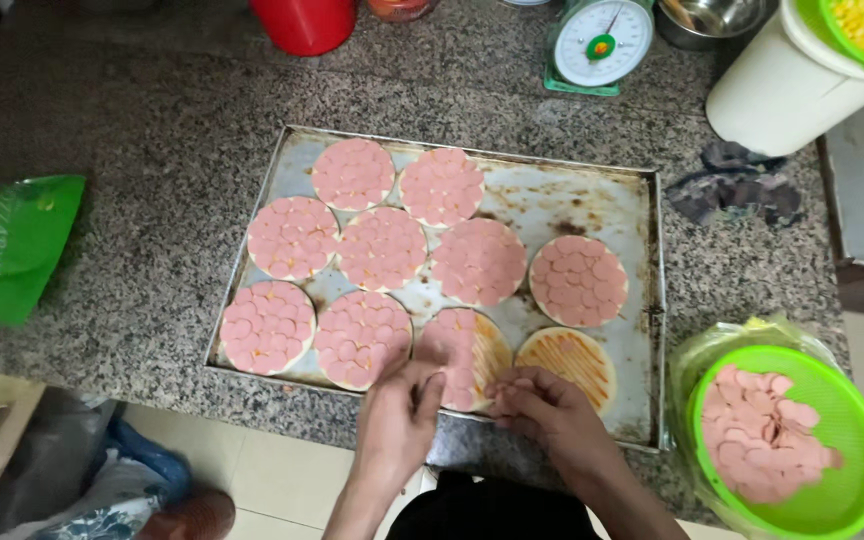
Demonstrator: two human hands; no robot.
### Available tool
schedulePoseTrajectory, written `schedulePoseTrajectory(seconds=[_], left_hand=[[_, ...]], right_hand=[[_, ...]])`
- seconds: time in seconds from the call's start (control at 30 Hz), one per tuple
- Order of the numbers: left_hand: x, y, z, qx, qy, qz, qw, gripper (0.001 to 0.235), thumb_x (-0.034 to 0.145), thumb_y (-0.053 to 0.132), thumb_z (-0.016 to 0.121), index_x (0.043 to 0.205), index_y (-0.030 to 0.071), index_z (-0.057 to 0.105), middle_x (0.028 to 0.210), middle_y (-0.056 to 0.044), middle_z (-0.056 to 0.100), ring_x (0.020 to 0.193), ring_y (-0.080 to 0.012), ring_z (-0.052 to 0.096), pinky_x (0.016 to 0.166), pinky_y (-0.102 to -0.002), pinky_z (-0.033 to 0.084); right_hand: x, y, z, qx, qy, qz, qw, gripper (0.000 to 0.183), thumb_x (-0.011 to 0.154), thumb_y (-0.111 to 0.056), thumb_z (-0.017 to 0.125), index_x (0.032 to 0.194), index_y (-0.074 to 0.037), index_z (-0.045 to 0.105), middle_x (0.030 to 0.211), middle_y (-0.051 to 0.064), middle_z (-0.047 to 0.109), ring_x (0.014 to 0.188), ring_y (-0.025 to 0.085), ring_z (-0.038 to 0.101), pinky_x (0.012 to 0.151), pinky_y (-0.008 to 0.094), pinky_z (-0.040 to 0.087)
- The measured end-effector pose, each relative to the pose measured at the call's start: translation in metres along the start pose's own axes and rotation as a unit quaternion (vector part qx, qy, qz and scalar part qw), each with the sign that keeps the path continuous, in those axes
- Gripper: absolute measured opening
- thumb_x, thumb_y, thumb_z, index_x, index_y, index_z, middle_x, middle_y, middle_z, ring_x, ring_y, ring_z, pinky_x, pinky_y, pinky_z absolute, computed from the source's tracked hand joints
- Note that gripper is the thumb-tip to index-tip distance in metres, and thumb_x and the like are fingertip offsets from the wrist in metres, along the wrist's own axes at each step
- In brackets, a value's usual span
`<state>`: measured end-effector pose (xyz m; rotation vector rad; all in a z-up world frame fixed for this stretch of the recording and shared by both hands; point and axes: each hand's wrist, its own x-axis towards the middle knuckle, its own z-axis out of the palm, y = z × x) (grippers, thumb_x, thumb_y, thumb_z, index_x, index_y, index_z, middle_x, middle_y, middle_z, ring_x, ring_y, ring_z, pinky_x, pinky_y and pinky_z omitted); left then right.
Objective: The person places slices of processed meat onto small round dough bases arranged on a metal baking tray. The person picks up slices from a green colander and arranges them in a circular pattern on each base.
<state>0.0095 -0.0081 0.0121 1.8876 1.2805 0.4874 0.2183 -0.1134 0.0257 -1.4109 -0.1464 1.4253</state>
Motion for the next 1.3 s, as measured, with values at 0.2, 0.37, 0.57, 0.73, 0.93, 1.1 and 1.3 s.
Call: schedulePoseTrajectory(seconds=[0.2, 0.37, 0.57, 0.73, 0.93, 1.1, 1.3], left_hand=[[0.022, -0.02, -0.011, 0.072, -0.029, 0.019, 0.997, 0.027, 0.102, 0.025, 0.071, 0.077, 0.016, 0.064, 0.095, -0.007, 0.078, 0.095, -0.0378, 0.073, 0.081, -0.054, 0.052], [0.029, -0.017, 0.012, 0.045, -0.035, 0.142, 0.988, 0.012, 0.1, 0.018, 0.073, 0.09, 0.014, 0.079, 0.108, -0.004, 0.087, 0.091, -0.0381, 0.076, 0.101, -0.051, 0.053], [0.028, -0.021, 0.029, 0.165, -0.005, 0.162, 0.973, 0.015, 0.103, 0.026, 0.069, 0.095, 0.015, 0.075, 0.102, -0.008, 0.075, 0.089, -0.037, 0.072, 0.098, -0.051, 0.047], [0.026, -0.032, 0.042, 0.248, 0.035, 0.168, 0.953, 0.034, 0.106, 0.032, 0.064, 0.123, 0.008, 0.081, 0.129, -0.013, 0.079, 0.108, -0.0352, 0.074, 0.115, -0.056, 0.043], [0.027, -0.03, 0.042, 0.272, 0.055, 0.157, 0.948, 0.041, 0.102, 0.035, 0.069, 0.13, 0.007, 0.081, 0.128, -0.013, 0.08, 0.105, -0.0359, 0.075, 0.112, -0.055, 0.045], [0.023, -0.01, 0.018, 0.135, 0.041, 0.066, 0.988, 0.041, 0.111, 0.047, 0.063, 0.083, 0.019, 0.072, 0.108, -0.016, 0.083, 0.134, -0.04, 0.072, 0.112, -0.052, 0.045], [0.02, 0.01, 0.005, -0.036, -0.035, 0.029, 0.998, 0.019, 0.101, 0.036, 0.077, 0.098, 0.019, 0.086, 0.087, -0.004, 0.079, 0.076, -0.0233, 0.072, 0.074, -0.041, 0.055]], right_hand=[[0.019, 0.018, -0.01, 0.015, 0.045, 0.022, 0.999, 0.017, 0.105, -0.005, 0.072, 0.121, 0.001, 0.072, 0.114, 0.034, 0.089, 0.088, 0.037, 0.081, 0.078, 0.047, 0.067], [0.022, 0.015, -0.01, -0.01, 0.052, 0.019, 0.998, 0.024, 0.105, -0.009, 0.073, 0.128, 0.001, 0.072, 0.114, 0.026, 0.087, 0.086, 0.029, 0.077, 0.079, 0.045, 0.065], [0.023, 0.012, -0.009, -0.008, 0.048, 0.015, 0.999, 0.015, 0.106, -0.01, 0.073, 0.117, 0.001, 0.073, 0.114, 0.023, 0.088, 0.089, 0.028, 0.077, 0.084, 0.046, 0.067], [0.042, 0.041, -0.028, 0.002, 0.026, 0.014, 1.0, 0.017, 0.107, -0.011, 0.075, 0.12, 0.0, 0.074, 0.103, 0.017, 0.081, 0.083, 0.023, 0.071, 0.079, 0.041, 0.063], [0.042, 0.037, -0.019, -0.027, 0.031, 0.031, 0.999, 0.023, 0.103, -0.014, 0.08, 0.122, -0.001, 0.078, 0.079, 0.016, 0.069, 0.075, 0.025, 0.07, 0.072, 0.037, 0.063], [0.035, 0.02, 0.001, -0.034, 0.014, 0.041, 0.998, 0.024, 0.112, -0.014, 0.067, 0.124, 0.002, 0.081, 0.098, 0.015, 0.081, 0.084, 0.025, 0.076, 0.082, 0.04, 0.066], [0.046, 0.029, 0.013, -0.017, -0.016, 0.034, 0.999, 0.025, 0.112, -0.01, 0.064, 0.128, 0.001, 0.079, 0.088, 0.018, 0.08, 0.078, 0.024, 0.075, 0.076, 0.039, 0.066]])
